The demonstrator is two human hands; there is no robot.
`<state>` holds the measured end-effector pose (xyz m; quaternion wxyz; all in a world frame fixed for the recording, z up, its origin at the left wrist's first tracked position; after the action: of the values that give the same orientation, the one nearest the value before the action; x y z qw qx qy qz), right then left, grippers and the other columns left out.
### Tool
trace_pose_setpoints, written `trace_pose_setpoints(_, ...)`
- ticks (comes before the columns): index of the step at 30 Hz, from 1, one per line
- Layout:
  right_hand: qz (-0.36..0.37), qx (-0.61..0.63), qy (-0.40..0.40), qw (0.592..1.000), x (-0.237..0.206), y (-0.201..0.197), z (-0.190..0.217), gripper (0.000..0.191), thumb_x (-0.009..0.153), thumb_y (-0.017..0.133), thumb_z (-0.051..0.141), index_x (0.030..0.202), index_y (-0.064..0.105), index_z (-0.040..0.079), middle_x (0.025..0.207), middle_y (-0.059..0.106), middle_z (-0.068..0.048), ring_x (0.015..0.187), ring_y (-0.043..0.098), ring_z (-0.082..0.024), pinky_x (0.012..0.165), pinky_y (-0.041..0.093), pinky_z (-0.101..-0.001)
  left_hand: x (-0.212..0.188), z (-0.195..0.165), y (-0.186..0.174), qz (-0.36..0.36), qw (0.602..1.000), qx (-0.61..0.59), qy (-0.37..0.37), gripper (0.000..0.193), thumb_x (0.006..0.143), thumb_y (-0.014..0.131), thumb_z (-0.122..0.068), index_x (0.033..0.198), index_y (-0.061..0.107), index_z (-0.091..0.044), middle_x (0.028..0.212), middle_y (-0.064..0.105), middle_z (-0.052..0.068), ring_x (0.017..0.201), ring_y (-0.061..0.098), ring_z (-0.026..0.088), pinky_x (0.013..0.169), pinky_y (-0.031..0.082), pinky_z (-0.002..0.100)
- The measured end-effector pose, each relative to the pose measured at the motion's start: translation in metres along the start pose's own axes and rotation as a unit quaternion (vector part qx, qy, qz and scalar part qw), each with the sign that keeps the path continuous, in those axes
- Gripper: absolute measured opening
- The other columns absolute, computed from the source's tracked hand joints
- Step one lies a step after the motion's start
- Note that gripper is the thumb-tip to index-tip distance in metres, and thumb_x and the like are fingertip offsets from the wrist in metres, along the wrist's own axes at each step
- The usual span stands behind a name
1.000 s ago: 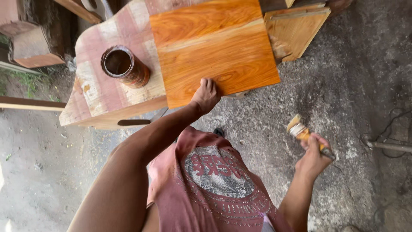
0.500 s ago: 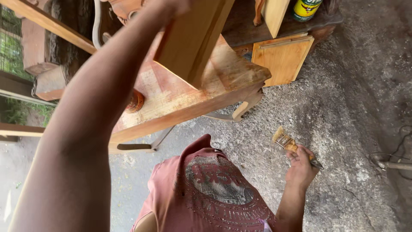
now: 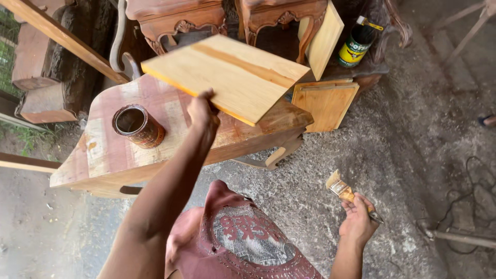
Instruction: The person brushes a brown wood stain onto a bare wooden board, dipping the brush into an open can and coating the surface. They then carry the can across the workshop, open a second can, and scrape the stained board with a small blade.
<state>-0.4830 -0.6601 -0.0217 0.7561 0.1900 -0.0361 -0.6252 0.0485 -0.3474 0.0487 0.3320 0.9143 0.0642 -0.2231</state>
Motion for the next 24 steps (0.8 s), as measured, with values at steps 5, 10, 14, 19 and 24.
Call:
trace_pose_setpoints(5,0.018,-0.037,0.000,0.999,-0.015,0.027,0.000,0.014,0.095,0.067,0.002,0.109,0.066,-0.002,0.107,0.071,-0.017,0.085,0.070,-0.022,0.077,0.058,-0.0322,-0.019,0.051,-0.026,-0.001,0.997,-0.076,-0.033,0.027,0.088,0.065,0.001,0.113,0.061,0.011,0.102,0.070,0.017,0.088,0.072,0.029,0.076,0.062,0.044)
trace_pose_setpoints(10,0.034,-0.104,0.029,0.994,-0.047,0.047,-0.012,0.013,0.094,0.064,0.000,0.106,0.065,-0.005,0.107,0.070,-0.021,0.085,0.072,-0.024,0.077,0.060,-0.0325,-0.035,0.096,-0.037,0.076,0.988,-0.016,-0.134,0.032,0.097,0.062,-0.021,0.122,0.062,-0.001,0.115,0.074,0.010,0.108,0.070,0.025,0.098,0.054,0.042)
trace_pose_setpoints(14,0.054,-0.109,0.034,0.992,-0.054,0.053,-0.020,0.013,0.095,0.065,-0.001,0.107,0.065,-0.005,0.107,0.070,-0.022,0.085,0.071,-0.023,0.076,0.059,-0.0317,-0.048,0.130,-0.050,0.088,0.956,0.191,-0.203,0.043,0.101,0.061,-0.037,0.120,0.065,0.002,0.110,0.069,0.021,0.101,0.065,0.032,0.092,0.051,0.045)
trace_pose_setpoints(19,0.087,-0.074,0.012,0.993,-0.041,0.056,-0.024,0.012,0.097,0.063,-0.003,0.108,0.065,-0.006,0.108,0.068,-0.020,0.090,0.071,-0.022,0.077,0.059,-0.0301,-0.097,0.184,-0.052,0.191,0.915,0.216,-0.281,0.054,0.100,0.052,-0.051,0.108,0.072,-0.002,0.101,0.075,0.016,0.089,0.071,0.027,0.079,0.054,0.041)
trace_pose_setpoints(24,0.054,-0.139,-0.006,0.989,-0.034,0.054,-0.016,0.013,0.097,0.063,-0.003,0.109,0.064,-0.007,0.109,0.070,-0.025,0.085,0.072,-0.026,0.074,0.062,-0.0297,-0.108,0.175,-0.060,0.243,0.882,0.376,-0.149,0.034,0.098,0.072,-0.027,0.112,0.071,0.004,0.089,0.075,0.013,0.072,0.067,0.023,0.061,0.054,0.036)
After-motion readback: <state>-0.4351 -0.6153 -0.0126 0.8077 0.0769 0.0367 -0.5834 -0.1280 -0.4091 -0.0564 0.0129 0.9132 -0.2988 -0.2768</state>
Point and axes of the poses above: each hand's wrist, its own x-axis towards the middle knuckle, its own y-axis out of the palm, z = x × y, the point moved 9 cm from there along x, towards the middle knuckle
